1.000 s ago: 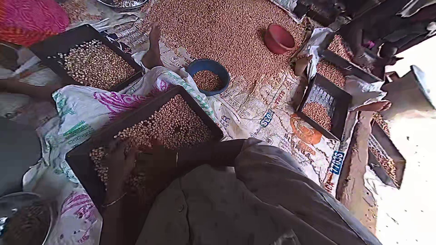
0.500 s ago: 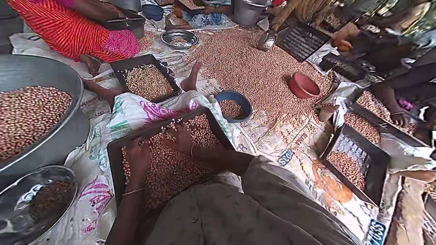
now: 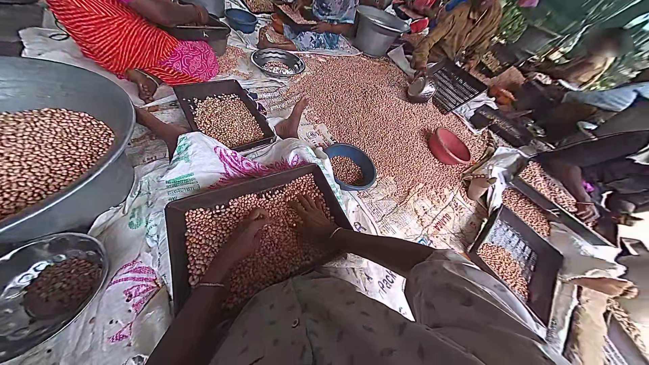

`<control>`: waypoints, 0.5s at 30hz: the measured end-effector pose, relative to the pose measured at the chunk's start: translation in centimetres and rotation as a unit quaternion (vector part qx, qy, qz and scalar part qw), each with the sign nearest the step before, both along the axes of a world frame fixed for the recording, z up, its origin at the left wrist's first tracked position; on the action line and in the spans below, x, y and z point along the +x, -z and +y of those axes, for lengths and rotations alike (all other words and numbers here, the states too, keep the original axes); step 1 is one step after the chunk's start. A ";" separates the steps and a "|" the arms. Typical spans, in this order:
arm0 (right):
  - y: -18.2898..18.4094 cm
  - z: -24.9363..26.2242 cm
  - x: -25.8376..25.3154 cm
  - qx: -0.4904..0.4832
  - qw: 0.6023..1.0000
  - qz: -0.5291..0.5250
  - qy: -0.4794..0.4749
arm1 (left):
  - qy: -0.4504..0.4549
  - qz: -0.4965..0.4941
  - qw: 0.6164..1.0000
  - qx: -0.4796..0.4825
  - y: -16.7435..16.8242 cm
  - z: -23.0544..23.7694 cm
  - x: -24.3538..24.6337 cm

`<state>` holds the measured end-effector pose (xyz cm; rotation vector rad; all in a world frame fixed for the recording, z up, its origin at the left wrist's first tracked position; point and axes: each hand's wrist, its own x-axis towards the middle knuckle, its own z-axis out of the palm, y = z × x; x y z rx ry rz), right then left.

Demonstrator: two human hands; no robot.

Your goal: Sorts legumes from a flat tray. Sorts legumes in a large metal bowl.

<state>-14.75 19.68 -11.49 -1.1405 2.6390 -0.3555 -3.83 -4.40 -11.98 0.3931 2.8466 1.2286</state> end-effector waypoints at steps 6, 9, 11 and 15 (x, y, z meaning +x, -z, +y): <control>1.3 -13.3 1.8 -0.090 0.993 -0.012 -0.074 | -0.351 0.055 0.935 -0.011 0.3 -4.1 0.9; -0.8 -14.4 6.4 -0.065 0.974 -0.107 -0.187 | -0.411 -0.023 0.911 0.010 -0.1 -4.6 1.5; -2.5 -11.0 8.3 -0.019 0.961 -0.129 -0.242 | -0.324 -0.040 0.945 -0.005 0.4 -4.0 1.8; -2.9 -1.6 6.5 0.064 0.980 -0.098 -0.163 | -0.061 -0.060 0.992 -0.095 0.2 -0.4 1.4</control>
